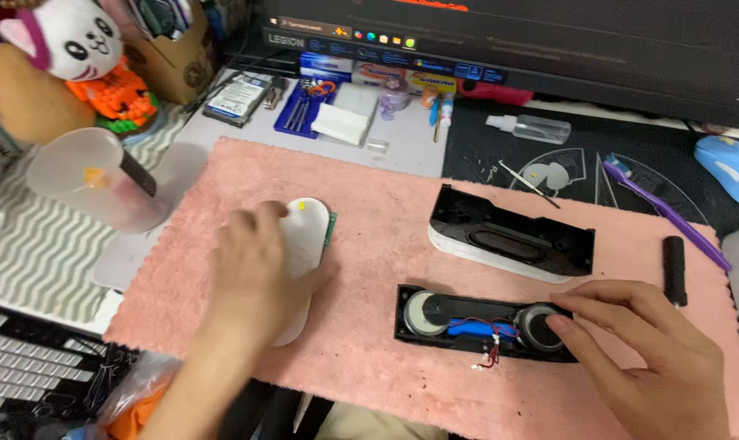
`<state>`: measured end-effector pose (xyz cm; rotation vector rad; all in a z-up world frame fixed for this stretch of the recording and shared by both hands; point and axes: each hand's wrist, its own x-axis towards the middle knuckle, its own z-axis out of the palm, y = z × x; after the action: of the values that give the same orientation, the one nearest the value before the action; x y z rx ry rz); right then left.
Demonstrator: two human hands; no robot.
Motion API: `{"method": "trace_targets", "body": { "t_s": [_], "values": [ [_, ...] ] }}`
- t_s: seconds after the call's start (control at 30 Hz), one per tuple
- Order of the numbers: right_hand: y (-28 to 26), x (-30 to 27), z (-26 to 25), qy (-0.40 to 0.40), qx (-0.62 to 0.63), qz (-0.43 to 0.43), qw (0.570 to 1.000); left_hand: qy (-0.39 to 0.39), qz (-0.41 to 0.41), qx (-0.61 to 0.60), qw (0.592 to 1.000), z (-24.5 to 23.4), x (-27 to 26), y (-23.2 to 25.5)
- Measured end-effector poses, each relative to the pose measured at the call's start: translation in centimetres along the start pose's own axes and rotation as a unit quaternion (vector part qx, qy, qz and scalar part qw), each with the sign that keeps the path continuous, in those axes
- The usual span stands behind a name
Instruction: The person reassembles a small portable speaker by placing internal components into the housing and using a screwdriver to secure screws into the front panel.
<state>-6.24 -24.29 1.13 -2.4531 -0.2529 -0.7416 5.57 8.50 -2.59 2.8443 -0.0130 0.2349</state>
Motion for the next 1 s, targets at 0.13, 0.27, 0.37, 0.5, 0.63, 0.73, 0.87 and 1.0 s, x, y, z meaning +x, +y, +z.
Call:
{"method": "trace_targets", "body": {
  "t_s": [0.13,0.27,0.37,0.5,0.63,0.73,0.87,1.0],
  "values": [
    [0.2,-0.4,0.0,-0.004,0.003,0.015,1.000,-0.154,-0.014,-0.102,0.983,-1.9,0.4,-0.7],
    [0.6,-1.2,0.4,0.009,0.023,0.025,0.999,-0.162,-0.036,-0.146,0.975,-5.4,0.7,0.6],
    [2.8,-2.6,0.5,0.018,0.020,0.044,0.999,-0.084,-0.009,-0.126,0.988,-5.4,1.5,-2.3],
    [3.4,-3.7,0.6,0.026,0.018,0.091,0.995,-0.044,0.010,-0.072,0.996,-5.4,1.8,-4.1],
    [3.6,-3.9,0.5,0.030,0.018,0.071,0.997,-0.043,0.006,-0.025,0.999,-3.4,2.1,-4.2],
    [3.4,-4.0,0.4,0.037,0.013,0.082,0.996,0.014,0.137,-0.015,0.990,-3.3,2.9,-3.6],
    [2.5,-3.9,0.3,0.044,0.017,0.086,0.995,-0.107,0.184,-0.094,0.973,-2.3,4.2,-2.6],
    [1.8,-4.0,0.2,0.038,0.011,0.107,0.993,-0.115,0.207,-0.113,0.965,-1.9,4.9,-3.1]
  ]
}}
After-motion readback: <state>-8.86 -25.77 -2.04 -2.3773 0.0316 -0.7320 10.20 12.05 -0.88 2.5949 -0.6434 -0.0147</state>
